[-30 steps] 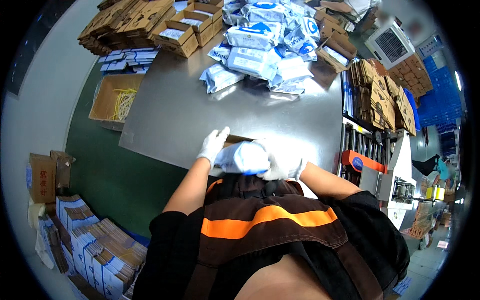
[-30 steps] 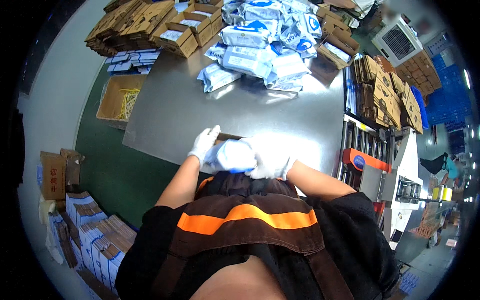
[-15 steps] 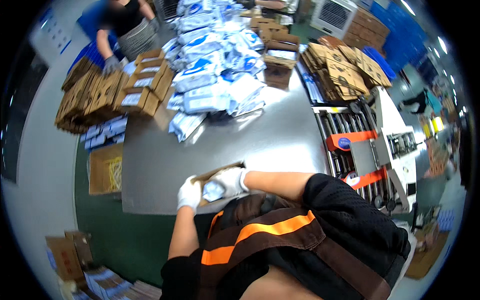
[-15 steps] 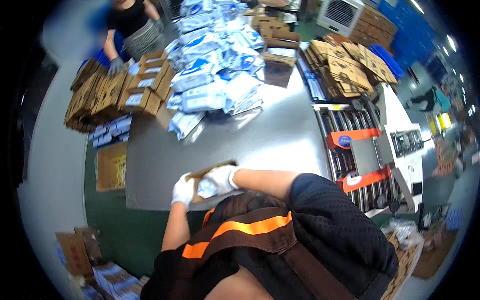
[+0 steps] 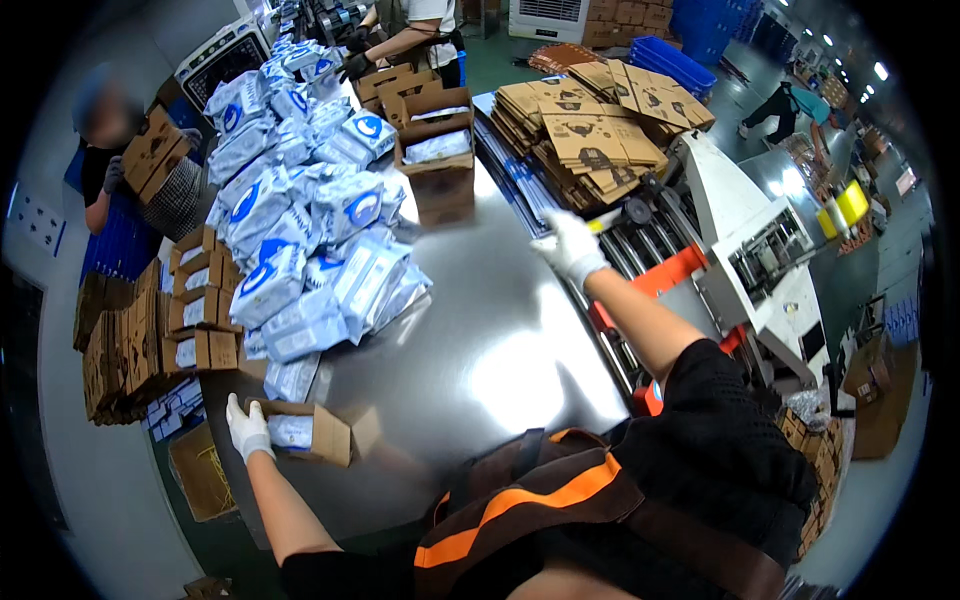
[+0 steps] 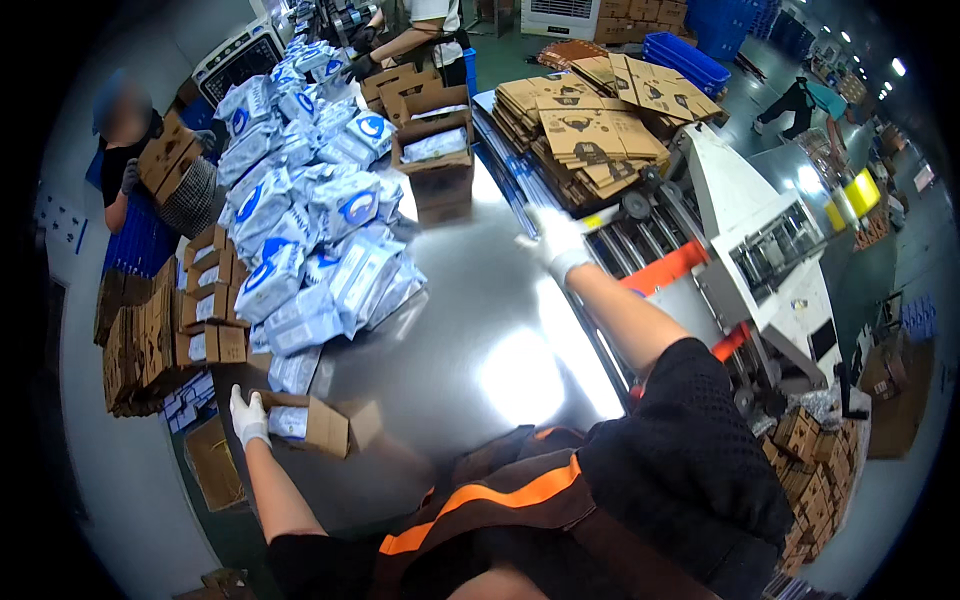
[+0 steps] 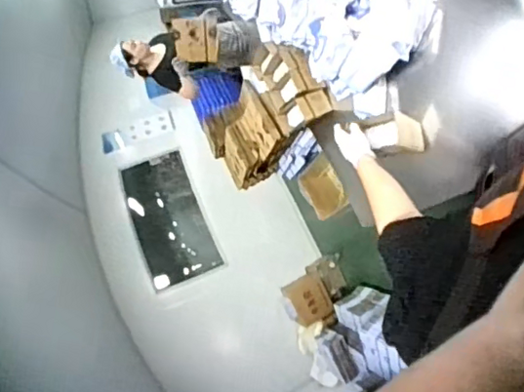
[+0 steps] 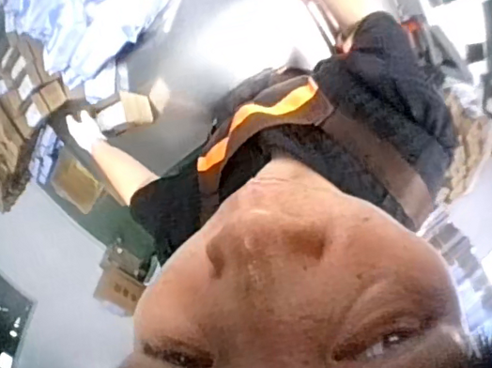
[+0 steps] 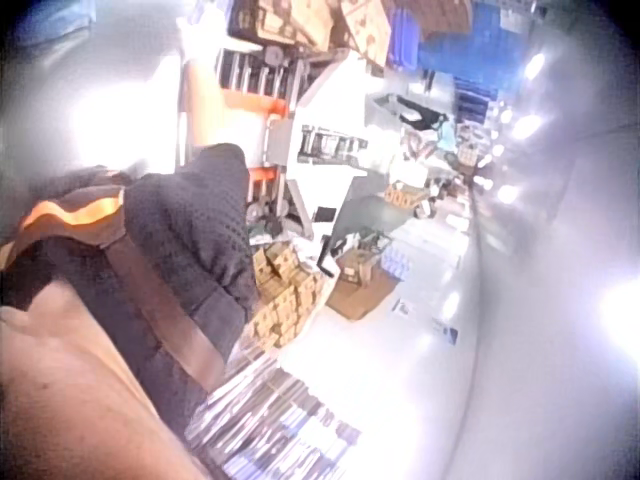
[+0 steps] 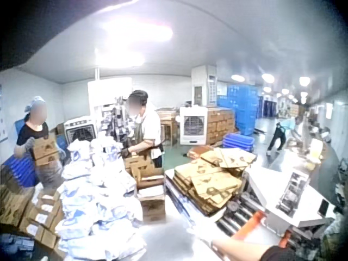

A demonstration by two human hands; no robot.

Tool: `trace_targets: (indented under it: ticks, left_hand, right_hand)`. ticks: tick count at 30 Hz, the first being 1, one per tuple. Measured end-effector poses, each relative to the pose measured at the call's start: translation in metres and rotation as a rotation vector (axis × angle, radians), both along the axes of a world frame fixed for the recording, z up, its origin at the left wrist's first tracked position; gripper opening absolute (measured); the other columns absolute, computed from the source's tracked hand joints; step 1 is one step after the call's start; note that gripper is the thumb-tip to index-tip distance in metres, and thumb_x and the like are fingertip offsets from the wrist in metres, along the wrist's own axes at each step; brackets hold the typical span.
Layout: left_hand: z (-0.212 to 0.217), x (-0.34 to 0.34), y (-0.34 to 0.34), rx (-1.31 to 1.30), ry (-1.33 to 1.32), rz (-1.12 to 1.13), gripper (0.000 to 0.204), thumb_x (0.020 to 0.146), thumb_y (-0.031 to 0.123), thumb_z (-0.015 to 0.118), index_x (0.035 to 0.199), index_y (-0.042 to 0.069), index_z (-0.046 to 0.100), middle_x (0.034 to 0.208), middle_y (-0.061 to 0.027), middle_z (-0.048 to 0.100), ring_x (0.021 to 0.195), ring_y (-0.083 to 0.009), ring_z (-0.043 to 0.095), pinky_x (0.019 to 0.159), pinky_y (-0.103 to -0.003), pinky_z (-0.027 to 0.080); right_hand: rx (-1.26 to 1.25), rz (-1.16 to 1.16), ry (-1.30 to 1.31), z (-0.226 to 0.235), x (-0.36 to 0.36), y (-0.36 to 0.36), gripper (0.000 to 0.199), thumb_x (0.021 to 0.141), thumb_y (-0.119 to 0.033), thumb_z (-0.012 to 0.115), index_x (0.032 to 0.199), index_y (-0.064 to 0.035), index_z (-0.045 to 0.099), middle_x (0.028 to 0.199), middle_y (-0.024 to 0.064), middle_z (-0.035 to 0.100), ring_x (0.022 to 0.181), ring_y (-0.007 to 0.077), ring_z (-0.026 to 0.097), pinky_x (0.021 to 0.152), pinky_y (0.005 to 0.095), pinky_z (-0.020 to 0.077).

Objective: The person places white packaged items into cardboard boxes on a conveyor belt. They fold the box flaps and seal the boxes using a tape dispenser. The sealed boxes are then moved along the conveyor belt.

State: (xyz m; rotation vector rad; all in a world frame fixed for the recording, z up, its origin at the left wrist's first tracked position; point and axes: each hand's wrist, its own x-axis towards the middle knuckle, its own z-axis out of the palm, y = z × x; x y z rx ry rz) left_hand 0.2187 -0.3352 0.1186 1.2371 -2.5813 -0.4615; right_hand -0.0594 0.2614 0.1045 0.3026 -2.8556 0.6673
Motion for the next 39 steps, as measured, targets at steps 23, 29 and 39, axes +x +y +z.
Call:
trace_targets:
  ticks: [23,29,39]
  left_hand:
    - [-0.016,-0.007,0.229,0.663,0.399,-0.534,0.095,0.082,0.049,0.082,0.151,-0.002,0.043,0.151,-0.0243,0.048,0.14,-0.0349,0.049,0.116,-0.043,0.038]
    - [0.039,0.059,0.263,1.539,0.737,-0.519,0.068,0.092,0.037,0.078,0.143,-0.001,0.053,0.132,-0.0073,0.063,0.119,-0.0163,0.058,0.103,-0.032,0.047]
    - [0.002,0.221,0.113,1.294,1.091,0.149,0.038,0.099,0.022,0.069,0.13,0.001,0.062,0.113,-0.0068,0.071,0.095,-0.0161,0.068,0.083,-0.033,0.057]
  right_hand:
    - [-0.708,0.22,0.144,0.186,-0.01,0.115,0.051,0.099,-0.011,0.066,0.145,0.0045,0.051,0.13,0.0122,0.064,0.115,0.0175,0.061,0.099,0.0307,0.0495]
    - [-1.171,0.455,-0.67,0.117,0.097,-0.103,0.06,0.092,-0.022,0.076,0.142,0.0026,0.053,0.116,0.0099,0.07,0.097,0.0139,0.069,0.084,0.0269,0.0571]
    - [-0.709,0.687,-0.774,0.03,0.261,-0.338,0.067,0.08,-0.019,0.088,0.132,0.0071,0.054,0.119,0.0154,0.069,0.104,0.0191,0.068,0.093,0.0342,0.0556]
